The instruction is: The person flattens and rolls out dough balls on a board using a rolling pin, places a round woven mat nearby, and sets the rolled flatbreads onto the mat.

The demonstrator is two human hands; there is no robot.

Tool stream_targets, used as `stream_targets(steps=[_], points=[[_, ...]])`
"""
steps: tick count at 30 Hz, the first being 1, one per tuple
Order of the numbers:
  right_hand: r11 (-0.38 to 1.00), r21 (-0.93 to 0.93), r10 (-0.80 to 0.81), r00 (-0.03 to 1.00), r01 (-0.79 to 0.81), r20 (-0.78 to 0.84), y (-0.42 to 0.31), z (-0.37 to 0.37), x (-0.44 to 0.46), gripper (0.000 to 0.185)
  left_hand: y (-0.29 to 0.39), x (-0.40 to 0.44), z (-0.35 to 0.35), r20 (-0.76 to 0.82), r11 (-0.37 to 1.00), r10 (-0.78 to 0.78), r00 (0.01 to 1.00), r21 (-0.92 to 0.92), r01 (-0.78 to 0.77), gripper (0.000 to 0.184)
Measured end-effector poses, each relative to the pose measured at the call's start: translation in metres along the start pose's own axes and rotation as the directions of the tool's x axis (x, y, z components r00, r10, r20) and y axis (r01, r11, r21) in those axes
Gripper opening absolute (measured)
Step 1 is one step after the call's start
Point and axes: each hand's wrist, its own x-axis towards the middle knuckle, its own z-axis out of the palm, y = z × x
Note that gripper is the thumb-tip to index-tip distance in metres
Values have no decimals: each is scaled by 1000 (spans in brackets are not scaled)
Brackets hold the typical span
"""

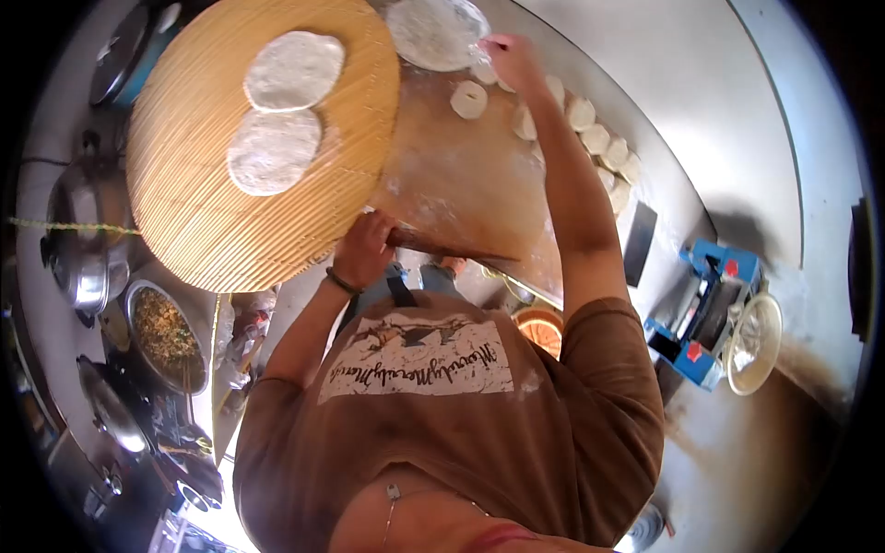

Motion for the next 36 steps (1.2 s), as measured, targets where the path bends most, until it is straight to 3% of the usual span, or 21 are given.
stream_targets(steps=[2,4,5,6,7,8,9,11,12,14,17,20,23,24,26,27,29,32,34,36], points=[[988,64,119,958,-140,261,7,-57,-62,25,2,7,1,18,999,54,998,2,-54,40],[916,126,307,869,-380,389,-9,-90,-136,24,2,12,9,15,995,100,995,-16,-100,40],[860,234,322,837,-454,442,-4,-87,-167,23,4,14,14,45,995,102,994,-28,-101,40],[873,280,302,892,-400,335,39,-58,-193,24,4,17,19,77,994,107,991,-38,-104,40],[922,179,322,936,-344,142,49,-35,-212,24,6,20,24,111,993,113,987,-47,-108,40],[963,116,244,970,-242,-6,64,-7,-232,32,7,22,30,75,987,159,985,-47,-155,40],[998,-14,64,998,-64,-1,63,2,-248,36,14,25,33,95,989,145,985,-42,-141,40],[921,-246,-292,953,302,78,45,15,-288,46,24,29,26,137,994,111,984,-15,-110,41],[910,-303,-258,959,283,119,40,7,-309,46,21,27,31,63,985,175,983,-4,-175,43],[871,-421,-187,964,252,191,45,-30,-348,48,23,24,28,162,986,166,973,-12,-166,45],[896,-443,-56,998,37,-30,59,-35,-354,43,27,17,35,208,982,182,961,4,-187,45],[875,-294,-388,920,385,51,45,21,-320,39,33,16,38,122,966,246,962,45,-253,42],[848,-405,-376,927,342,-6,37,15,-286,39,48,19,33,107,966,241,965,68,-249,37],[889,-425,-184,983,171,10,57,7,-286,36,51,19,30,121,970,221,968,74,-231,38],[876,-481,-78,976,-29,-202,89,-30,-308,32,51,19,28,142,974,200,969,83,-213,40],[857,-513,-181,897,-57,-403,99,-53,-321,30,48,18,30,145,974,195,970,85,-209,42],[844,-460,-30,832,-276,-554,89,-102,-341,33,49,12,31,131,974,195,972,86,-207,43],[778,-549,5,878,-304,-479,107,-101,-353,32,51,13,28,94,969,221,971,93,-230,41],[786,-613,-145,940,-80,-308,145,-63,-358,37,53,13,27,91,967,233,968,83,-241,39],[900,-435,-97,973,-5,-211,111,-50,-350,42,54,10,27,85,969,226,970,77,-233,39]])
